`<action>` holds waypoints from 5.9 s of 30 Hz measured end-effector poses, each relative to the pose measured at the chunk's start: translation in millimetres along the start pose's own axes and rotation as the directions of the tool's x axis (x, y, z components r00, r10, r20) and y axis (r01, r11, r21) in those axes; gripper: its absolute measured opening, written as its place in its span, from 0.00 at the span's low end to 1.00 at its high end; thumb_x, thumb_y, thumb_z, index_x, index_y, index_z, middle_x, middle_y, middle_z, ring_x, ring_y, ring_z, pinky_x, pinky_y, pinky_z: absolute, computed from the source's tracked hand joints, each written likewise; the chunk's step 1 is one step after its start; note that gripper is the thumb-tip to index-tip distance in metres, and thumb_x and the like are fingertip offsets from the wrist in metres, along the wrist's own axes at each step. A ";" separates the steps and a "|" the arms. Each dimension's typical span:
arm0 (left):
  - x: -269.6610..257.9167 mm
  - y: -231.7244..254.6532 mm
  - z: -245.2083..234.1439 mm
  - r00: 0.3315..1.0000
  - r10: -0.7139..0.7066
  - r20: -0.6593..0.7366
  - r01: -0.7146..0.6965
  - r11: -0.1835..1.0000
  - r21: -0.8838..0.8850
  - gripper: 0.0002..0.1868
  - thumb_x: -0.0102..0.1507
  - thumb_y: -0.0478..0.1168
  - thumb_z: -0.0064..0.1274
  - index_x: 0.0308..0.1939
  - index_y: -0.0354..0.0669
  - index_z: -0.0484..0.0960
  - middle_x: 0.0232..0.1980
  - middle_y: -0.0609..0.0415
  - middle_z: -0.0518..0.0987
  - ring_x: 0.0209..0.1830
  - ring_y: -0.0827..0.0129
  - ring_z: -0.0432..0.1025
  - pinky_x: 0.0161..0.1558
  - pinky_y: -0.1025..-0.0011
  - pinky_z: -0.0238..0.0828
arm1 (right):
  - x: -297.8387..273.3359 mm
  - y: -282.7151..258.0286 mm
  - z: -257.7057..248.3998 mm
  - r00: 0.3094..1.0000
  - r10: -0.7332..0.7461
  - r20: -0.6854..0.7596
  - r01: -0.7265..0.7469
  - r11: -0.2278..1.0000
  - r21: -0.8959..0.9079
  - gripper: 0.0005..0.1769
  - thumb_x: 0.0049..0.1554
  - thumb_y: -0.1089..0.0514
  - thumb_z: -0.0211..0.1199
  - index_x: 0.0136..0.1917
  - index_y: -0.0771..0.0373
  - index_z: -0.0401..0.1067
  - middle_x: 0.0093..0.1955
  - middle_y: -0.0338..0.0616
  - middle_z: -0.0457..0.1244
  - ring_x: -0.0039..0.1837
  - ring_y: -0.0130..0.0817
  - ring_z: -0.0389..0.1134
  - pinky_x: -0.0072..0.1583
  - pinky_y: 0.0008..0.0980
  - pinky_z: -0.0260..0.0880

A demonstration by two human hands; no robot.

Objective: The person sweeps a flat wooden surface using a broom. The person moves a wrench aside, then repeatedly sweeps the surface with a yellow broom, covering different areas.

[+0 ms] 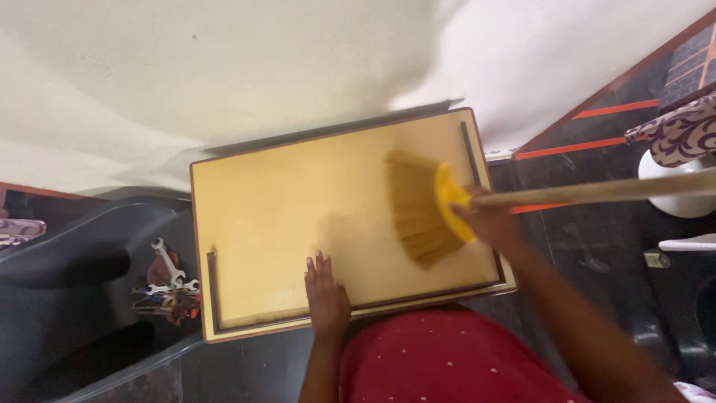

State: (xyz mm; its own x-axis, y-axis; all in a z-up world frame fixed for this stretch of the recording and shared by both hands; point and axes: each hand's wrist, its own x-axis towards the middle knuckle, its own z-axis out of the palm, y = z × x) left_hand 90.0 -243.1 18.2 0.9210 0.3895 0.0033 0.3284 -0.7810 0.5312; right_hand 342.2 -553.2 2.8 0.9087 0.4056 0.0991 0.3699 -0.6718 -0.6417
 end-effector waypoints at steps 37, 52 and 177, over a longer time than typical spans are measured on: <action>13.5 -67.3 -36.2 0.999 0.047 0.016 -0.048 0.998 0.048 0.32 0.61 0.28 0.39 0.71 0.29 0.61 0.78 0.37 0.58 0.81 0.41 0.46 0.76 0.50 0.45 | 83.6 42.0 25.5 0.876 0.005 -0.482 -0.206 0.908 -0.365 0.21 0.58 0.43 0.71 0.48 0.64 0.73 0.44 0.51 0.67 0.47 0.52 0.68 0.53 0.49 0.69; 36.9 -65.0 -38.3 0.986 0.154 0.064 -0.161 0.979 0.122 0.32 0.62 0.30 0.39 0.72 0.31 0.61 0.79 0.41 0.57 0.82 0.46 0.45 0.76 0.52 0.44 | 64.5 -16.8 -46.6 0.888 0.235 -0.396 -0.410 0.795 -0.447 0.13 0.56 0.53 0.65 0.53 0.57 0.77 0.45 0.49 0.70 0.48 0.50 0.73 0.51 0.48 0.73; 107.8 112.5 53.0 0.821 0.307 0.482 -0.368 0.929 0.036 0.40 0.65 0.40 0.51 0.77 0.31 0.49 0.83 0.37 0.46 0.83 0.46 0.39 0.77 0.52 0.41 | 6.6 52.2 -117.5 0.880 0.458 0.127 -0.463 0.886 0.010 0.28 0.50 0.43 0.68 0.61 0.56 0.76 0.50 0.50 0.72 0.52 0.42 0.74 0.55 0.43 0.73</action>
State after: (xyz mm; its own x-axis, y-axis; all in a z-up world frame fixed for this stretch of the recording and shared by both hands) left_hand 237.4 -314.8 33.4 0.9576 -0.1554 -0.2428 -0.0267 -0.8864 0.4621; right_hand 390.2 -658.4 59.3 0.9441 0.1279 -0.3038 -0.0949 -0.7770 -0.6223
